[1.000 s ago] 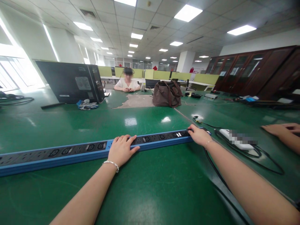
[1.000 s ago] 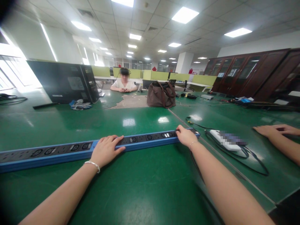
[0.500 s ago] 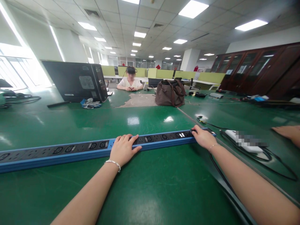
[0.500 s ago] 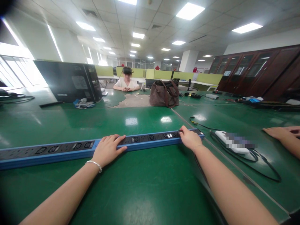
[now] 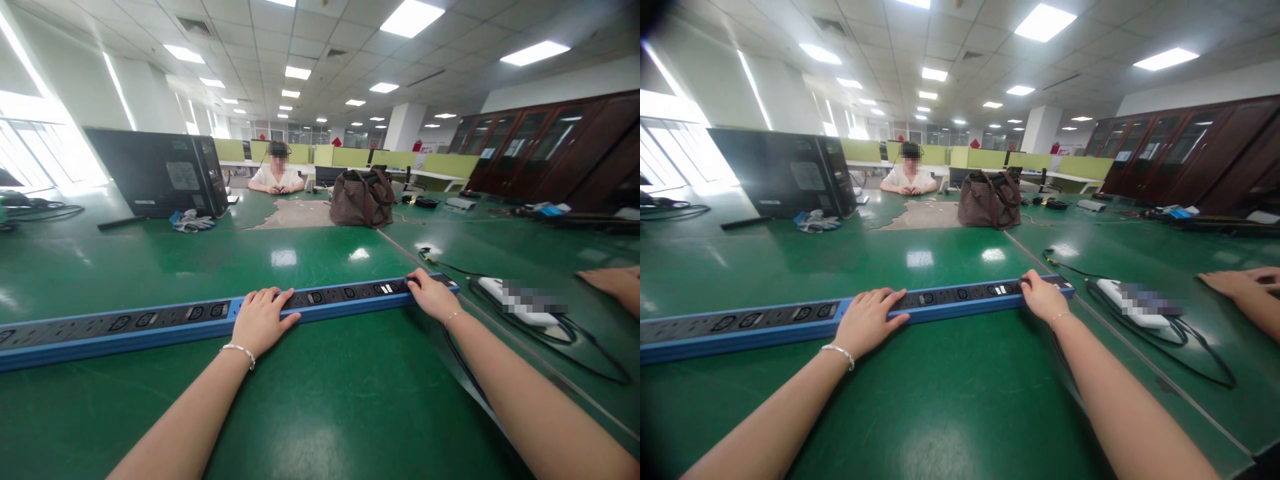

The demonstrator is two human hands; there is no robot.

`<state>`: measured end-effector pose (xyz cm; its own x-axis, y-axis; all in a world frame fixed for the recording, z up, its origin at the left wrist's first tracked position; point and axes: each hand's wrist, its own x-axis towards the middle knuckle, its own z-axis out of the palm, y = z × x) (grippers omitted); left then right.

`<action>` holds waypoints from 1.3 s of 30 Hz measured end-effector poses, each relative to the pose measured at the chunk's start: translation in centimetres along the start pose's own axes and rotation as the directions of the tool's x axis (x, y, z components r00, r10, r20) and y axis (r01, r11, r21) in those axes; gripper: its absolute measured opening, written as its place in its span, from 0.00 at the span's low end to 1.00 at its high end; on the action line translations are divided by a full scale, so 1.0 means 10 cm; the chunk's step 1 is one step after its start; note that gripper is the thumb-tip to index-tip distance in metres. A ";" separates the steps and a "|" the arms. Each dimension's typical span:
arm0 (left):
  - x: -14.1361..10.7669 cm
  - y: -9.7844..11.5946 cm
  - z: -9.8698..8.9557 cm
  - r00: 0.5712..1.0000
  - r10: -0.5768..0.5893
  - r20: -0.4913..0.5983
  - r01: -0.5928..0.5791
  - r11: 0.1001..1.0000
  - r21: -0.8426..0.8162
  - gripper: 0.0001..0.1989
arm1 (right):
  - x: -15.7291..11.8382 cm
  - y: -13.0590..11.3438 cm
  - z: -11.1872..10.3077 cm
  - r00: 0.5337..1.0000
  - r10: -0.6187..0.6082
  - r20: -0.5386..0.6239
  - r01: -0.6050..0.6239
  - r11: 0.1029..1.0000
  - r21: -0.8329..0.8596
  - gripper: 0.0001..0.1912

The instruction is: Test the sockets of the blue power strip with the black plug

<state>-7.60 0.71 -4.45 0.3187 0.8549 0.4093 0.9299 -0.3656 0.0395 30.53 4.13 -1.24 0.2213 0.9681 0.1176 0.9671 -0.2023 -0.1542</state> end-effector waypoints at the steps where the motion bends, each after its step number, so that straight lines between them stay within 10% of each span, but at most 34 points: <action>1: 0.00 0.00 0.00 1.000 0.000 0.002 0.000 1.000 -0.002 0.26 | -0.01 0.00 0.01 1.000 0.019 -0.006 -0.018 1.000 0.025 0.19; 8: 0.00 0.02 -0.03 0.999 -0.031 0.042 0.032 0.999 -0.013 0.26 | -0.05 -0.04 0.06 0.980 0.097 -0.172 -0.115 0.989 -0.097 0.25; 15: 0.00 0.02 -0.04 0.999 -0.026 0.042 0.027 0.999 -0.018 0.26 | -0.02 -0.10 -0.07 0.996 0.093 -0.002 -0.091 0.978 -0.185 0.27; 39: 0.00 0.01 -0.04 0.999 -0.013 0.034 0.014 1.000 -0.018 0.26 | -0.02 -0.11 -0.07 0.998 0.054 0.006 -0.051 0.965 -0.256 0.26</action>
<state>-7.53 0.53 -4.08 0.3126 0.8716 0.3776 0.9309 -0.3603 0.0610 29.46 4.03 -0.37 0.2729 0.9565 0.1029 0.9543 -0.2827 0.0966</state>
